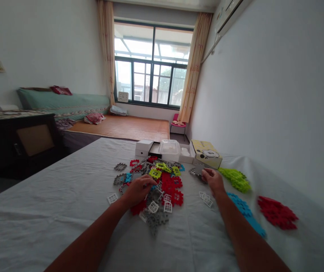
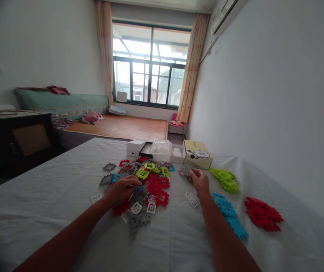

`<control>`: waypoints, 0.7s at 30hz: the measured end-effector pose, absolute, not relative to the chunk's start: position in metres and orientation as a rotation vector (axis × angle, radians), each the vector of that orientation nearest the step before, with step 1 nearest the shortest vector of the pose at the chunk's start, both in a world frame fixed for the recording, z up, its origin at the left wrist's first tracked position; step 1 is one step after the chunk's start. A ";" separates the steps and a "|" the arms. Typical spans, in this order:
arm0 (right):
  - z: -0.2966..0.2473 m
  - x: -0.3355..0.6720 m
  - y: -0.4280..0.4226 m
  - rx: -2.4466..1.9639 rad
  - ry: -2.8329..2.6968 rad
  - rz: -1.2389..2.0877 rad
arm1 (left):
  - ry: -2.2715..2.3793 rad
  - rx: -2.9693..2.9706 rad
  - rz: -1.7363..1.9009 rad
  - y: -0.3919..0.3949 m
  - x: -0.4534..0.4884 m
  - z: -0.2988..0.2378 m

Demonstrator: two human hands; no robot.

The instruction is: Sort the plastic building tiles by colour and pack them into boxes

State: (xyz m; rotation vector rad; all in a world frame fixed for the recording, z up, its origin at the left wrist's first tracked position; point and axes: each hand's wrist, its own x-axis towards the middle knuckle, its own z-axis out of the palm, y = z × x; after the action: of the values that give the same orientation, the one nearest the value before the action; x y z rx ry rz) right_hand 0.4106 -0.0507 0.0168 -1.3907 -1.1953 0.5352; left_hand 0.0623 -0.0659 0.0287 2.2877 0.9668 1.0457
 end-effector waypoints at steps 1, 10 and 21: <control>0.016 0.422 -0.048 -1.414 -1.165 0.501 | 0.968 2.290 1.040 -0.066 0.063 0.029; 0.024 0.400 -0.066 -1.479 -1.475 0.440 | 0.971 2.322 1.026 -0.065 0.062 0.028; 0.020 0.341 -0.091 -1.342 -2.046 0.775 | 0.988 2.355 1.001 -0.065 0.061 0.027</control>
State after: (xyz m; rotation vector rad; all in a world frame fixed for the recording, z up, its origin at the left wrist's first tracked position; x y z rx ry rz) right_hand 0.3412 -0.0912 0.0205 -1.3417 -2.0464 0.7749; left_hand 0.0608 -0.0654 0.0268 2.3546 0.9884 1.0006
